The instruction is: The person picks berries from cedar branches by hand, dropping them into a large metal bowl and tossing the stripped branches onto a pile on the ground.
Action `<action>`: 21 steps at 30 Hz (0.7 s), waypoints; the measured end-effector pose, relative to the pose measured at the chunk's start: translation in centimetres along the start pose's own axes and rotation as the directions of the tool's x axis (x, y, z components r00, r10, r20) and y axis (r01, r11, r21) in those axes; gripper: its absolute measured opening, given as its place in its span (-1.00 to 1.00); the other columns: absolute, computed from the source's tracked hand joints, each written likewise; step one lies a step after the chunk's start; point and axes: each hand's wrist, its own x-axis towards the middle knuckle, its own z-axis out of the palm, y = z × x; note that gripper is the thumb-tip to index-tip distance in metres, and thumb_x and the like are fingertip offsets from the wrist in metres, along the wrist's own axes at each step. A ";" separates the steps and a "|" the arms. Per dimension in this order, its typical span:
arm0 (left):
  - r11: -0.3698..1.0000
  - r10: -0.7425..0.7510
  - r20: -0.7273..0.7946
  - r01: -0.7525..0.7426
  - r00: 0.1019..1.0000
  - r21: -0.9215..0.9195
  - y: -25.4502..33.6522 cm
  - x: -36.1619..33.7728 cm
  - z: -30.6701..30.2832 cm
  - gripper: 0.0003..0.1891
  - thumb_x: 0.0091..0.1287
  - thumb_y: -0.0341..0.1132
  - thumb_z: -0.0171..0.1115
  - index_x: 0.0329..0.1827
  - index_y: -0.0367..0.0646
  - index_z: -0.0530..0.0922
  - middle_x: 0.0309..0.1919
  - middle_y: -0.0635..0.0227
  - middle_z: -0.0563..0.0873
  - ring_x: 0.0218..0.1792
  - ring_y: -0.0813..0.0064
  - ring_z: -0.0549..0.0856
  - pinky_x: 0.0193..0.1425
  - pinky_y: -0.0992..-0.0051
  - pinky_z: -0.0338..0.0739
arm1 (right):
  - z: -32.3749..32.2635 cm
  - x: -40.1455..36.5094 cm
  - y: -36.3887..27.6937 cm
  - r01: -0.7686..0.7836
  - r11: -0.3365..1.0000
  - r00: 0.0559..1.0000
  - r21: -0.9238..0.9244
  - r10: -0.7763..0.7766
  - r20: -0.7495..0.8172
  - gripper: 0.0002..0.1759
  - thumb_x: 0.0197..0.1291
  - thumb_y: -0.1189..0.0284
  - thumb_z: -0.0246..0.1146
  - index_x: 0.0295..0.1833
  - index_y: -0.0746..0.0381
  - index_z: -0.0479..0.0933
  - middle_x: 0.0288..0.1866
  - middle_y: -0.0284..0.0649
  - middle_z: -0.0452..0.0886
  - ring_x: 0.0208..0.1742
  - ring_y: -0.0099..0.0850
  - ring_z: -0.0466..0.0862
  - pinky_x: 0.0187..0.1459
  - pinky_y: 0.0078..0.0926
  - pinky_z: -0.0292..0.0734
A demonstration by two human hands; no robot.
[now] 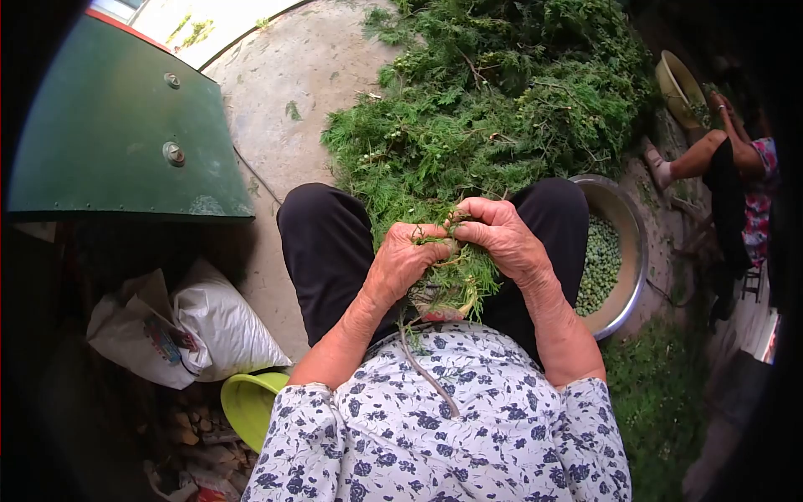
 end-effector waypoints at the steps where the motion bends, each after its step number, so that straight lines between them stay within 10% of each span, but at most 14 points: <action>1: 1.000 0.000 0.002 0.000 1.000 0.001 0.3 0.0 -0.1 -0.93 0.13 -0.48 0.24 -0.40 -0.33 0.61 -0.54 0.36 0.63 -0.55 0.68 0.56 -0.39 0.64 0.46 | -0.1 0.0 0.1 -0.024 1.000 1.000 0.003 0.024 0.001 -0.81 0.15 0.42 0.27 -0.17 0.31 0.52 -0.33 -0.42 0.55 -0.31 -0.70 0.50 -0.22 -0.72 0.43; 7: 0.991 0.132 -0.008 -0.132 0.991 0.005 -0.5 0.4 0.0 -0.88 0.15 -0.43 0.24 -0.33 -0.32 0.64 -0.54 0.40 0.67 -0.48 0.76 0.55 -0.36 0.67 0.47 | -0.3 0.0 -0.3 -0.010 0.942 0.998 0.334 0.030 -0.056 -0.77 0.20 0.34 0.24 -0.17 0.28 0.50 -0.32 -0.43 0.55 -0.36 -0.66 0.50 -0.29 -0.72 0.44; 9: 0.910 -0.105 -0.035 0.082 0.994 -0.407 0.4 0.4 0.1 -0.92 0.12 -0.44 0.27 -0.36 -0.24 0.65 -0.43 0.29 0.66 -0.50 0.61 0.60 -0.38 0.60 0.49 | -0.7 -1.0 -2.0 0.088 0.955 0.981 0.283 -0.033 -0.193 -0.80 0.24 0.37 0.19 -0.14 0.29 0.50 -0.41 -0.37 0.51 -0.43 -0.62 0.47 -0.45 -0.72 0.32; 11: 0.962 0.150 -0.152 -0.180 0.977 -0.205 -0.8 0.4 -0.3 -0.90 0.15 -0.41 0.27 -0.37 -0.29 0.64 -0.37 0.34 0.67 -0.47 0.61 0.60 -0.36 0.62 0.49 | -2.2 -1.8 -3.1 0.271 0.916 0.938 0.295 -0.182 -0.294 -0.82 0.24 0.44 0.18 -0.10 0.31 0.48 -0.41 -0.33 0.51 -0.42 -0.60 0.47 -0.45 -0.71 0.33; 17: 0.621 -0.269 -0.362 -0.127 0.892 -0.773 0.3 1.2 -2.2 -0.82 0.24 -0.31 0.14 -0.47 -0.20 0.47 -0.55 0.43 0.50 -0.61 0.56 0.43 -0.41 0.53 0.36 | -10.4 -8.6 -4.7 0.441 0.889 0.646 -0.120 -0.408 -0.645 -0.80 0.22 0.59 0.14 -0.03 0.35 0.46 -0.26 -0.27 0.54 -0.27 -0.55 0.52 -0.27 -0.65 0.43; 21: 0.516 -0.140 -0.442 -0.316 0.886 -0.796 -1.7 2.4 -2.9 -0.75 0.25 -0.22 0.05 -0.52 -0.17 0.44 -0.62 0.43 0.45 -0.63 0.50 0.38 -0.28 0.41 0.32 | -19.3 -13.7 -0.3 0.167 0.895 0.420 -0.414 -0.445 -0.791 -0.73 0.18 0.57 0.13 0.01 0.39 0.49 -0.10 -0.21 0.57 -0.08 -0.49 0.53 -0.02 -0.58 0.42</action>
